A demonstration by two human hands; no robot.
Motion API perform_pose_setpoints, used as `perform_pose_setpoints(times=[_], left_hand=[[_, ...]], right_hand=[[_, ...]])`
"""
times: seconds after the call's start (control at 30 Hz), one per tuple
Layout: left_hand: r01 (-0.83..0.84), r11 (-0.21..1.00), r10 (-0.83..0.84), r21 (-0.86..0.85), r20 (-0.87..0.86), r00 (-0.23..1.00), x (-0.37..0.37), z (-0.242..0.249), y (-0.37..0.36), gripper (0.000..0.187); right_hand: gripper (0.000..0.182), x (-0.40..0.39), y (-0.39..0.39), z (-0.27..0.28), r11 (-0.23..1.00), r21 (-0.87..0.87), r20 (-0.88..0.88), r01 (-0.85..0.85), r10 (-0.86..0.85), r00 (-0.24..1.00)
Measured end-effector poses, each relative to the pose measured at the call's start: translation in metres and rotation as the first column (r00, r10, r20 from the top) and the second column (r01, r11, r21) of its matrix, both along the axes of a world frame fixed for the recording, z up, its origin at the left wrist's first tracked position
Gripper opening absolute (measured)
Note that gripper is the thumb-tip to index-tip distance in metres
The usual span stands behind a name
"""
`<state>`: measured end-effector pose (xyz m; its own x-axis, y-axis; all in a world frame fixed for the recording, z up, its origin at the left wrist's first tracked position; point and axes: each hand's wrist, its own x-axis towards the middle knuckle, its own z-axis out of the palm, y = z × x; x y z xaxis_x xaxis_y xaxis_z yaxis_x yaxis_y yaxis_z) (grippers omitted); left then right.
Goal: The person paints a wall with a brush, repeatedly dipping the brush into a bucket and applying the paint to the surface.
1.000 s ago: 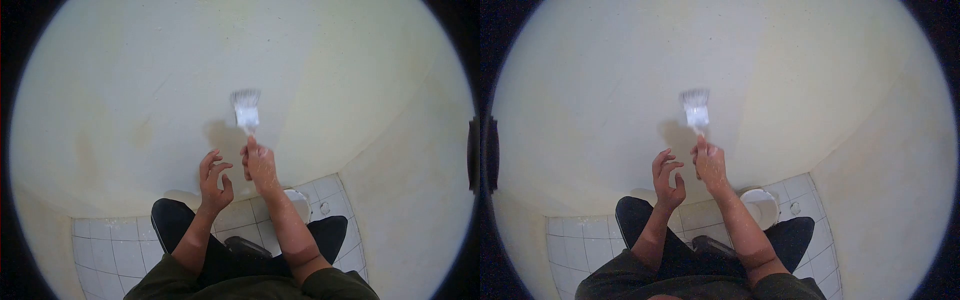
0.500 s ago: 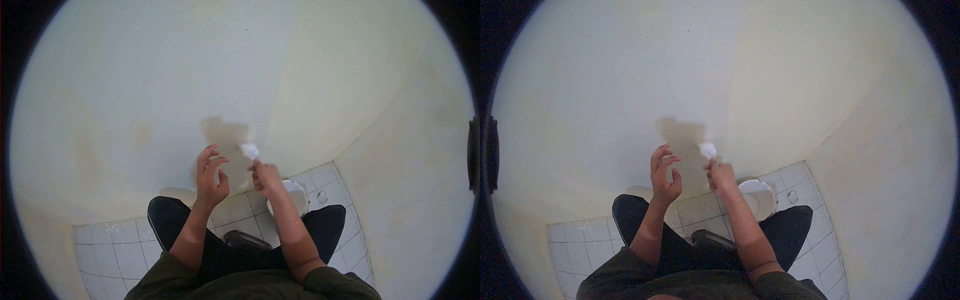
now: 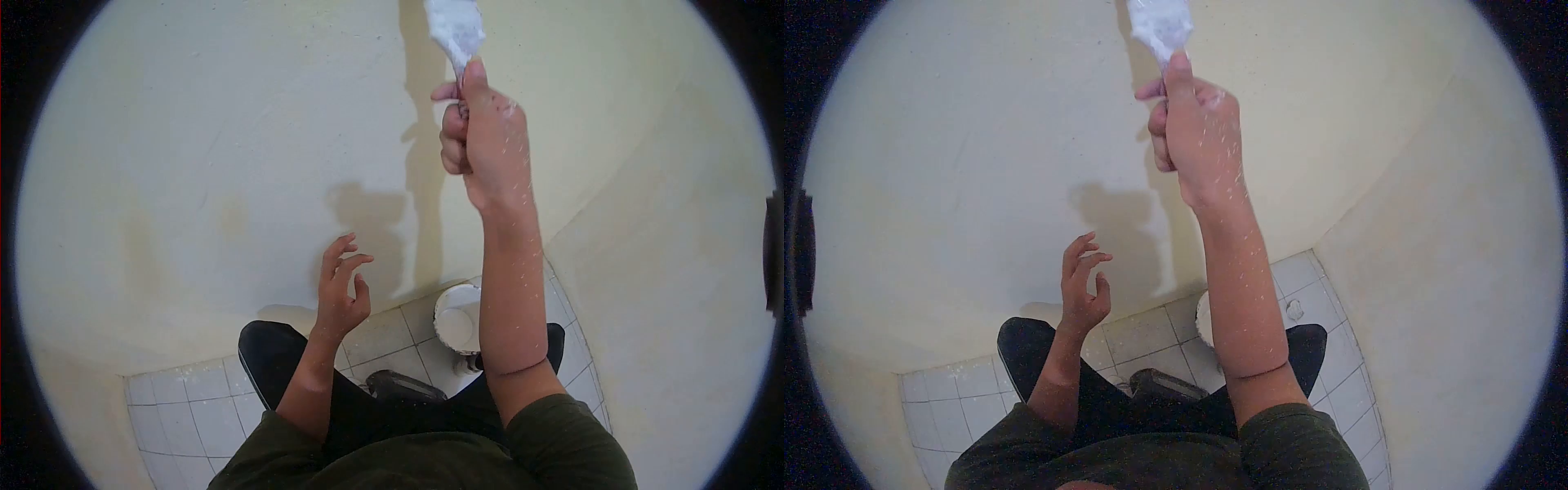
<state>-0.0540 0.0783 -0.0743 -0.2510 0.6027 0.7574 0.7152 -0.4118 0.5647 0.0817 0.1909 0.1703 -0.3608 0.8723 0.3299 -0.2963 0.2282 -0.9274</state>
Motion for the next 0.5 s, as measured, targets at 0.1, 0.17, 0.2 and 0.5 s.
perform_pose_setpoints(times=[0.1, 0.17, 0.2, 0.5], left_hand=[[-0.01, 1.0, 0.01, -0.013, 0.009, 1.0, -0.003, 0.002, -0.001, 0.041], [-0.016, 0.999, 0.017, -0.029, 0.012, 1.0, -0.005, 0.001, 0.001, 0.041], [-0.024, 0.999, 0.025, -0.045, 0.022, 0.999, -0.005, 0.001, 0.001, 0.04], [-0.022, 0.999, 0.022, -0.042, 0.0, 1.0, 0.003, 0.0, -0.001, 0.041]], right_hand=[[0.054, -0.009, 0.027, -0.055, 0.995, -0.097, 0.1, -0.009, 0.019, 0.995], [0.056, -0.01, 0.037, -0.098, 0.985, -0.171, 0.188, 0.019, 0.013, 0.982], [0.057, -0.009, 0.035, -0.118, 0.981, -0.186, 0.23, 0.054, -0.01, 0.973], [0.062, 0.018, 0.031, -0.298, 0.93, -0.349, 0.424, 0.116, 0.047, 0.904]])
